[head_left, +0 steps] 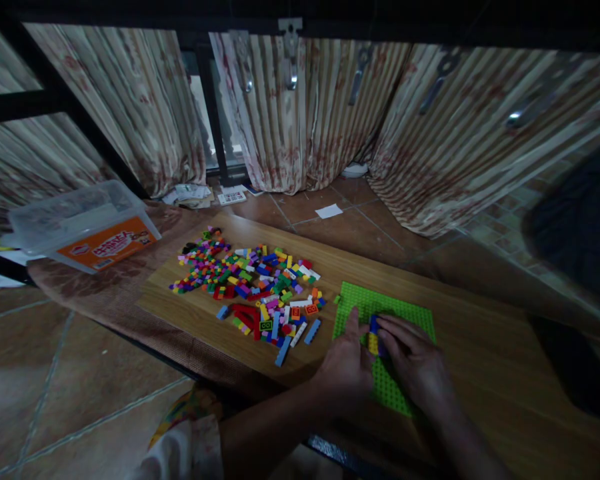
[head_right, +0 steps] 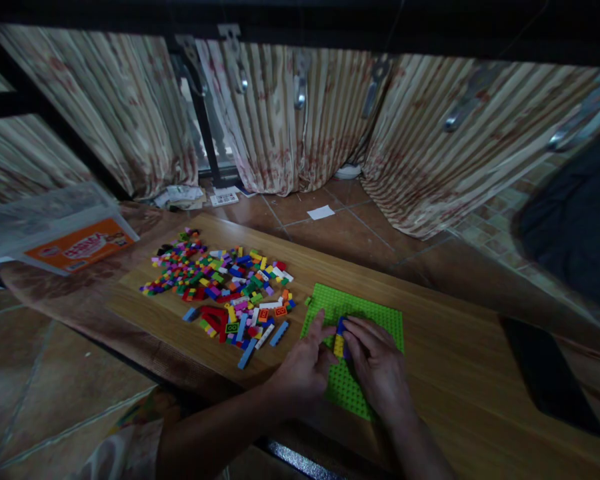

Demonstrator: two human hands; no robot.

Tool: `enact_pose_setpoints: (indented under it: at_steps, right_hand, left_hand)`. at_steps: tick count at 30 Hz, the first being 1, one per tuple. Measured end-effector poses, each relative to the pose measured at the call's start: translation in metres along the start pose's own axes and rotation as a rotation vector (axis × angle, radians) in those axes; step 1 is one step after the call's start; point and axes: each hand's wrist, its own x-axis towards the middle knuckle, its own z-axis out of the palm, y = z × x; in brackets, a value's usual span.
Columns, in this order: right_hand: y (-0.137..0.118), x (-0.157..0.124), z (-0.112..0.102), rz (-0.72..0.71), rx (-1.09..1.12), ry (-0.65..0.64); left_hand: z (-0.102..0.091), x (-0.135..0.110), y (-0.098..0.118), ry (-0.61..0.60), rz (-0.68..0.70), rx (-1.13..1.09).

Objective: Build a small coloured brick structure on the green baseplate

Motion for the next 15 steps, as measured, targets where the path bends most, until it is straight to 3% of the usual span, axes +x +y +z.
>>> enact_pose_setpoints:
  at_steps: [15]
  right_hand:
    - [-0.0001,-0.0011,-0.0002,-0.038,-0.057,0.005]
  left_hand:
    - [-0.0006,-0.0046,0.0090,-0.034,0.041,0.140]
